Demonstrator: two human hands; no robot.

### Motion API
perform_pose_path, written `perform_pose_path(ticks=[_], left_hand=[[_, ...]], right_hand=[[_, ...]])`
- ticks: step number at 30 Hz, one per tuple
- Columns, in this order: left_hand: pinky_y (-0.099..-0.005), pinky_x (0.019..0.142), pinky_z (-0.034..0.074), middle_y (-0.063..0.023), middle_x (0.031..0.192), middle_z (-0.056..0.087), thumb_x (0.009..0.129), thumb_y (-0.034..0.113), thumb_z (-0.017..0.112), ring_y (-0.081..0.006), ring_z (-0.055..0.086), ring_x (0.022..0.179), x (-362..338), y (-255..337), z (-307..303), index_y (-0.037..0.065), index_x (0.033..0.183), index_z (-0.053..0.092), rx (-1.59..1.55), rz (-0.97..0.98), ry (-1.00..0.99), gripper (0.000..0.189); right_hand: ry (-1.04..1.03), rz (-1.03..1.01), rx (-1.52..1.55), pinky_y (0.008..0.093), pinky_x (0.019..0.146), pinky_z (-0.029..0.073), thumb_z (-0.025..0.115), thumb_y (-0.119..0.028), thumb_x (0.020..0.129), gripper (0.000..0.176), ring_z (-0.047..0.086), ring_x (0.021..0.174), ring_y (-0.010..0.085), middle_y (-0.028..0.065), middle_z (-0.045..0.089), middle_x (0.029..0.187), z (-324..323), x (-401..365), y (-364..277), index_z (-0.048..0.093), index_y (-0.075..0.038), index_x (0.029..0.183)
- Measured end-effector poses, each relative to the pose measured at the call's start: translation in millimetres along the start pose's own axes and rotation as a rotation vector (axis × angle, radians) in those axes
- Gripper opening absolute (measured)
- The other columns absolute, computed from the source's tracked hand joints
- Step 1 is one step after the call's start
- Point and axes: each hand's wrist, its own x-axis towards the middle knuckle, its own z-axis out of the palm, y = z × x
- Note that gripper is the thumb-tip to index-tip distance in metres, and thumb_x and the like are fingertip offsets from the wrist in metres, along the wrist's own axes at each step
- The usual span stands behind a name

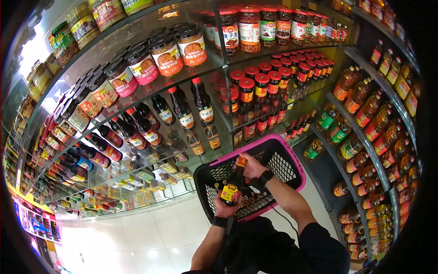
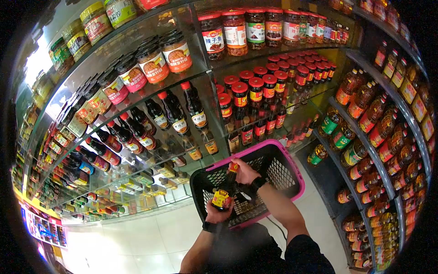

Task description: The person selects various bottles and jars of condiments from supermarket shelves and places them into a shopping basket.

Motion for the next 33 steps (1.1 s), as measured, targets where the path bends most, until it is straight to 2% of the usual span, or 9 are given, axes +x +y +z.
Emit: perform_pose_path(ticks=[3, 9, 12, 15, 19, 21, 24, 31, 33], left_hand=[[-0.0421, 0.082, 0.043, -0.0141, 0.100, 0.053, 0.081, 0.039, 0.032, -0.0289, 0.052, 0.091, 3, -3, -3, 0.005, 0.104, 0.050, -0.013, 0.030, -0.013, 0.045], [-0.0429, 0.082, 0.042, -0.0163, 0.104, 0.050, 0.078, 0.038, 0.032, -0.0303, 0.050, 0.094, 3, 0, -15, 0.005, 0.110, 0.046, 0.044, 0.062, -0.030, 0.049], [-0.0430, 0.082, 0.041, -0.0160, 0.105, 0.050, 0.077, 0.037, 0.033, -0.0302, 0.049, 0.095, 2, -4, -17, 0.005, 0.111, 0.046, 0.007, 0.017, -0.018, 0.049], [-0.0433, 0.083, 0.040, -0.0161, 0.106, 0.049, 0.076, 0.036, 0.033, -0.0301, 0.048, 0.097, 0, -8, -16, 0.005, 0.112, 0.045, 0.013, -0.027, 0.015, 0.050], [-0.0440, 0.086, 0.039, -0.0164, 0.108, 0.048, 0.075, 0.034, 0.034, -0.0304, 0.046, 0.099, 0, -16, -15, 0.004, 0.112, 0.046, 0.003, 0.010, 0.048, 0.049], [-0.0444, 0.087, 0.038, -0.0165, 0.109, 0.048, 0.075, 0.033, 0.035, -0.0305, 0.046, 0.100, 2, -18, -21, 0.004, 0.112, 0.046, -0.004, 0.009, 0.045, 0.048], [-0.0449, 0.088, 0.038, -0.0168, 0.110, 0.047, 0.075, 0.032, 0.035, -0.0311, 0.046, 0.100, 7, -22, -30, 0.004, 0.113, 0.045, 0.005, 0.024, 0.074, 0.048], [-0.0455, 0.087, 0.038, -0.0188, 0.110, 0.046, 0.079, 0.028, 0.030, -0.0326, 0.046, 0.100, 14, -37, -59, 0.000, 0.113, 0.043, -0.053, -0.024, 0.116, 0.047], [-0.0453, 0.085, 0.040, -0.0204, 0.111, 0.046, 0.078, 0.029, 0.031, -0.0342, 0.046, 0.100, 15, -41, -63, -0.001, 0.115, 0.041, -0.059, -0.015, 0.111, 0.049]], right_hand=[[-0.151, -0.045, 0.377, 0.0446, 0.089, 0.036, 0.046, -0.043, 0.082, 0.041, 0.050, 0.096, 0.0329, 0.0126, 0.054, 0.084, 33, -22, 16, 0.052, -0.003, 0.085], [-0.144, -0.125, 0.489, 0.0430, 0.084, 0.037, 0.026, -0.058, 0.082, 0.062, 0.051, 0.082, 0.0287, 0.0113, 0.052, 0.081, 27, -30, 34, 0.050, -0.002, 0.095], [-0.236, -0.141, 0.516, 0.0426, 0.079, 0.040, 0.023, -0.059, 0.083, 0.065, 0.050, 0.078, 0.0284, 0.0116, 0.052, 0.079, 16, -29, 39, 0.050, -0.001, 0.093], [-0.232, -0.150, 0.536, 0.0426, 0.082, 0.037, 0.021, -0.060, 0.082, 0.067, 0.049, 0.078, 0.0275, 0.0105, 0.050, 0.078, 5, -29, 45, 0.049, -0.001, 0.096], [-0.169, -0.154, 0.520, 0.0427, 0.082, 0.037, 0.021, -0.060, 0.082, 0.066, 0.049, 0.079, 0.0286, 0.0117, 0.051, 0.080, -2, -35, 46, 0.049, -0.001, 0.096], [0.073, -0.067, 0.551, 0.0419, 0.082, 0.038, 0.023, -0.059, 0.083, 0.064, 0.049, 0.081, 0.0295, 0.0132, 0.052, 0.081, -5, -38, 46, 0.049, -0.002, 0.094], [-0.034, -0.013, 0.513, 0.0409, 0.080, 0.040, 0.026, -0.058, 0.082, 0.062, 0.049, 0.082, 0.0297, 0.0139, 0.052, 0.081, -34, -36, 55, 0.050, -0.001, 0.090], [-0.043, 0.071, 0.576, 0.0400, 0.076, 0.041, 0.034, -0.054, 0.082, 0.056, 0.050, 0.077, 0.0288, 0.0122, 0.052, 0.080, -61, -34, 73, 0.049, -0.001, 0.089], [0.026, 0.051, 0.526, 0.0388, 0.077, 0.041, 0.039, -0.056, 0.079, 0.055, 0.049, 0.076, 0.0285, 0.0124, 0.052, 0.074, -62, -35, 74, 0.050, -0.002, 0.084]])
